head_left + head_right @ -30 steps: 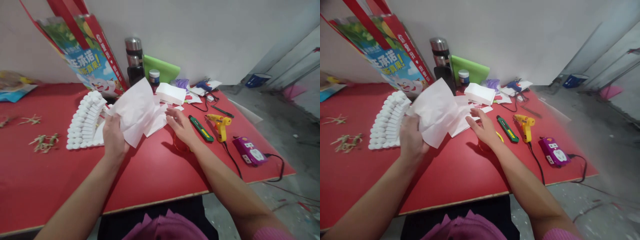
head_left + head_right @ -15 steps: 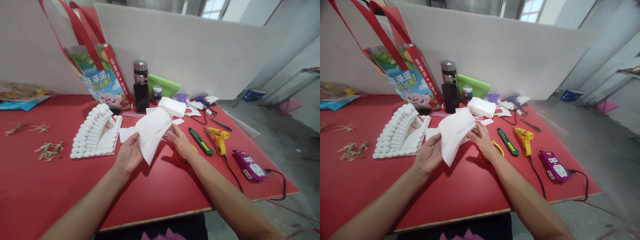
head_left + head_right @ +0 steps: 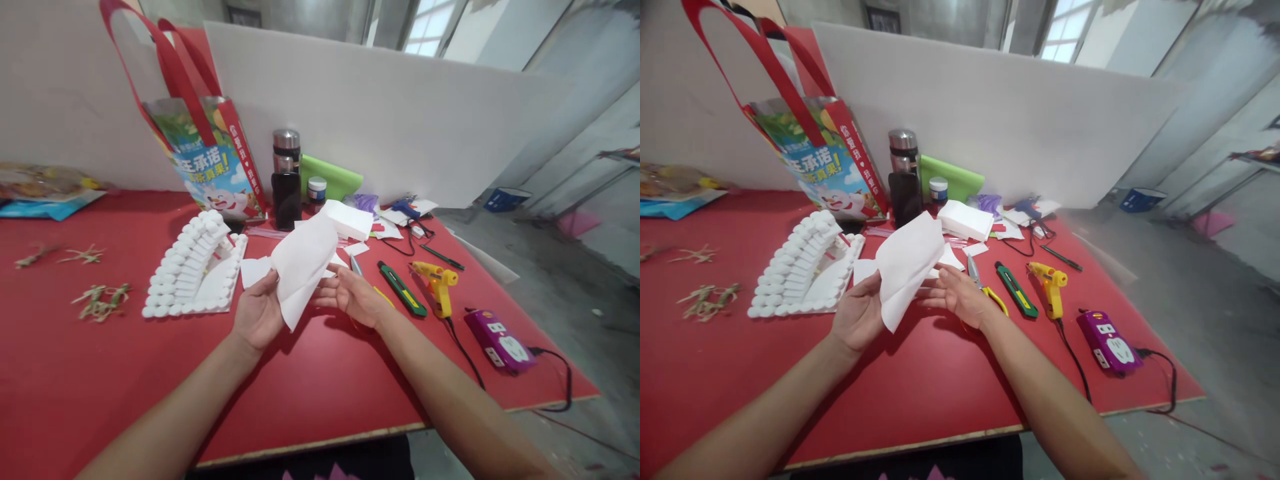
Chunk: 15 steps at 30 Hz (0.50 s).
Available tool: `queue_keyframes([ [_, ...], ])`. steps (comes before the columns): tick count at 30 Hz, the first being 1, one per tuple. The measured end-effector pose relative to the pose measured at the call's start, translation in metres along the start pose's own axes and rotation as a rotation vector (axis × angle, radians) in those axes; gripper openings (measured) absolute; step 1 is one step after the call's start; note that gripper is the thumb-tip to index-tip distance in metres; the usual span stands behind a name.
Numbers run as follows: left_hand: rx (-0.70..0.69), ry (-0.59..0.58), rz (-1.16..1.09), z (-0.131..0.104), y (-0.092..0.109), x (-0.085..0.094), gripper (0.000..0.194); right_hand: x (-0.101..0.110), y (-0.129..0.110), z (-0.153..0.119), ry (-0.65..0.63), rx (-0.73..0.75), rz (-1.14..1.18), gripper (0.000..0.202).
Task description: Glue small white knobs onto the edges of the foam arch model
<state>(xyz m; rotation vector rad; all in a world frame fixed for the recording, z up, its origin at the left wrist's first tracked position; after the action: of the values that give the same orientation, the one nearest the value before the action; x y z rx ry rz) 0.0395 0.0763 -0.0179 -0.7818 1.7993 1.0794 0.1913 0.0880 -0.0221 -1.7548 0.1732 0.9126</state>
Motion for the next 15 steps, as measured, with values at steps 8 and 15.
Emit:
queue_keyframes([
  [8, 0.032, 0.012, 0.083, -0.006, -0.012, -0.006, 0.057, -0.019, 0.021, -0.001, -0.131, -0.103, 0.089, 0.061],
  [15, -0.097, 0.095, 0.171, -0.006, 0.009, -0.002, 0.034, 0.012, -0.012, -0.008, 0.095, -0.015, 0.005, 0.051],
])
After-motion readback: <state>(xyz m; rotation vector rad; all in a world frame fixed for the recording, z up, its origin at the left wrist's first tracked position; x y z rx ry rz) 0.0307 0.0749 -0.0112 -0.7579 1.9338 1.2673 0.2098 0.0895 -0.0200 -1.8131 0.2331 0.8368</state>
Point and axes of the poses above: each hand's wrist, its own z-axis towards the middle knuckle, its own x-axis out of the back of the hand, y = z × x, the point moved 8 cm from there along z, towards the middle knuckle, and after that the axes turned 7 degrees about z, right-handed, at the moved point
